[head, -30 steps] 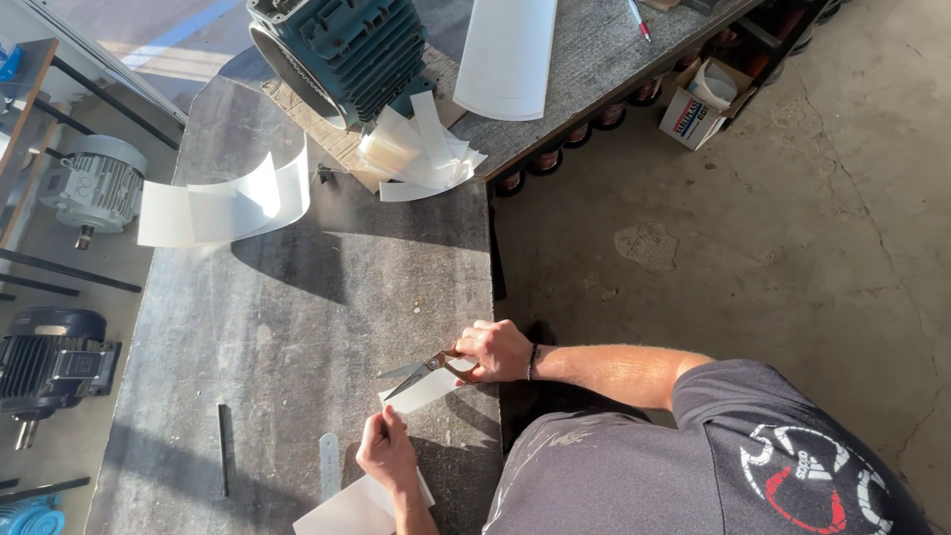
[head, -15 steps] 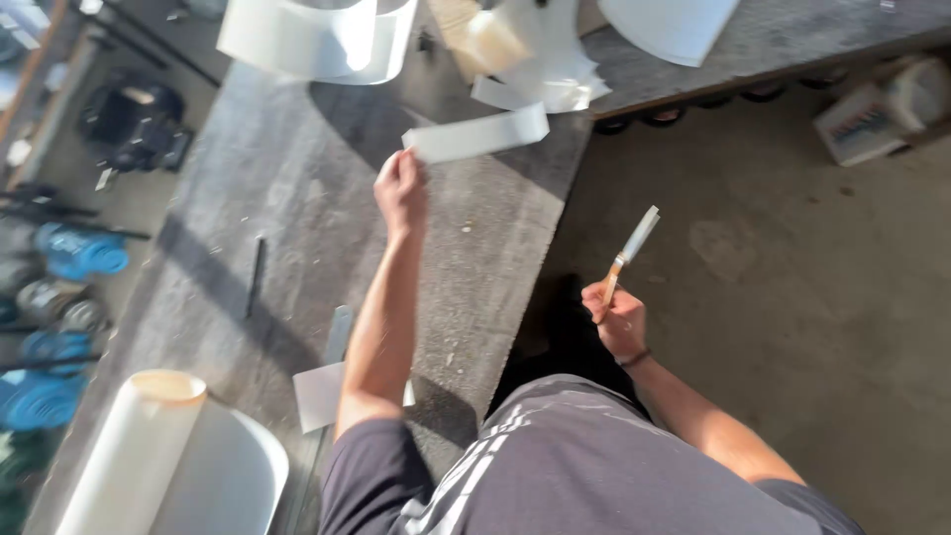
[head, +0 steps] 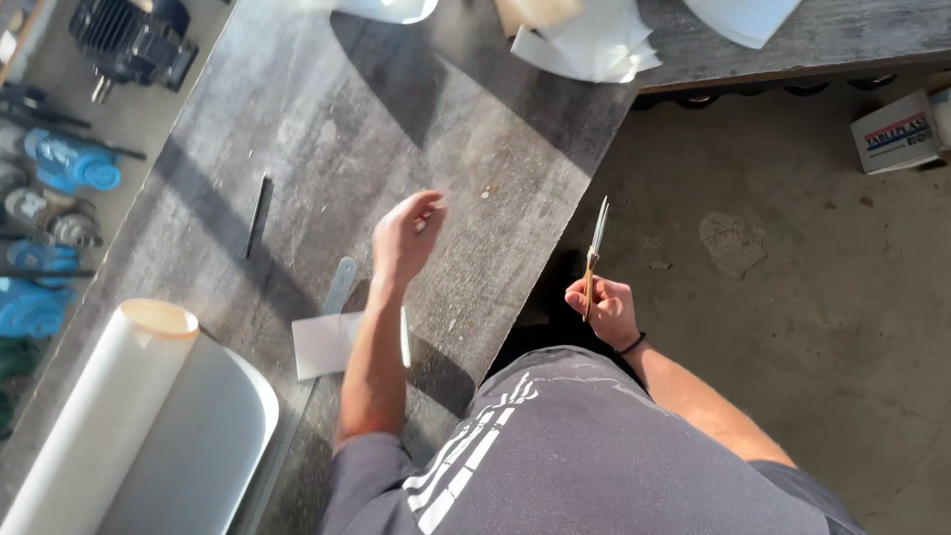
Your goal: The person uses scissors to cut a large sheet of white paper into smaller rectangular pieces. They repeatedly pick up the paper, cut along marked lines, and place the cut pieces onto a pile on the table.
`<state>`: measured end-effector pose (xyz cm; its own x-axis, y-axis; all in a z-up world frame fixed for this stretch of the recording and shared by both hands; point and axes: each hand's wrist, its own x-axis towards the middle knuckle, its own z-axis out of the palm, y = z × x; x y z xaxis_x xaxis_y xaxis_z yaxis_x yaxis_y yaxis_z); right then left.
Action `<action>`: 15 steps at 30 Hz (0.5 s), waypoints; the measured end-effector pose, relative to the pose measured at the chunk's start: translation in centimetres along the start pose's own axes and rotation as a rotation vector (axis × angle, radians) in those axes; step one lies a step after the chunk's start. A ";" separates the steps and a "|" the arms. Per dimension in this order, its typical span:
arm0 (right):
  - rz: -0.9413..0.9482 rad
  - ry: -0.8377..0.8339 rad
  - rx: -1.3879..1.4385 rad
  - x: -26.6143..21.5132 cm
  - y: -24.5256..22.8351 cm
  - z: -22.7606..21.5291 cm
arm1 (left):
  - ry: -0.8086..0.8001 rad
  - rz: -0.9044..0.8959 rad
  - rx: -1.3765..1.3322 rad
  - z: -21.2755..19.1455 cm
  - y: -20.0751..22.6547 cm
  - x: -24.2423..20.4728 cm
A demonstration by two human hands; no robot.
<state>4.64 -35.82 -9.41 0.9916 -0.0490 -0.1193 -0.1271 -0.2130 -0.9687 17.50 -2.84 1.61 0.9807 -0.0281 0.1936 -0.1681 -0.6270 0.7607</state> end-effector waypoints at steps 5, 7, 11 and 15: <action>-0.221 -0.286 0.090 0.8 -4.3 3.0 | 0.490 -0.075 0.284 -9.5 -6.7 -13.4; -0.428 -0.426 0.042 0.9 -5.7 5.3 | 0.626 -0.117 0.302 -12.5 -8.8 -19.0; -0.733 -0.596 -0.053 1.4 -9.2 11.0 | 0.690 -0.466 0.112 -13.3 -9.3 -23.2; -1.044 -0.583 -0.263 0.7 -12.5 16.2 | 0.516 -0.484 0.177 -13.3 -8.7 -21.8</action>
<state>7.24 -17.42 -0.89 0.4725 0.6935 0.5438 0.8017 -0.0820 -0.5921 -3.75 13.61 -0.98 0.7620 0.6270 0.1617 0.3335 -0.5941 0.7320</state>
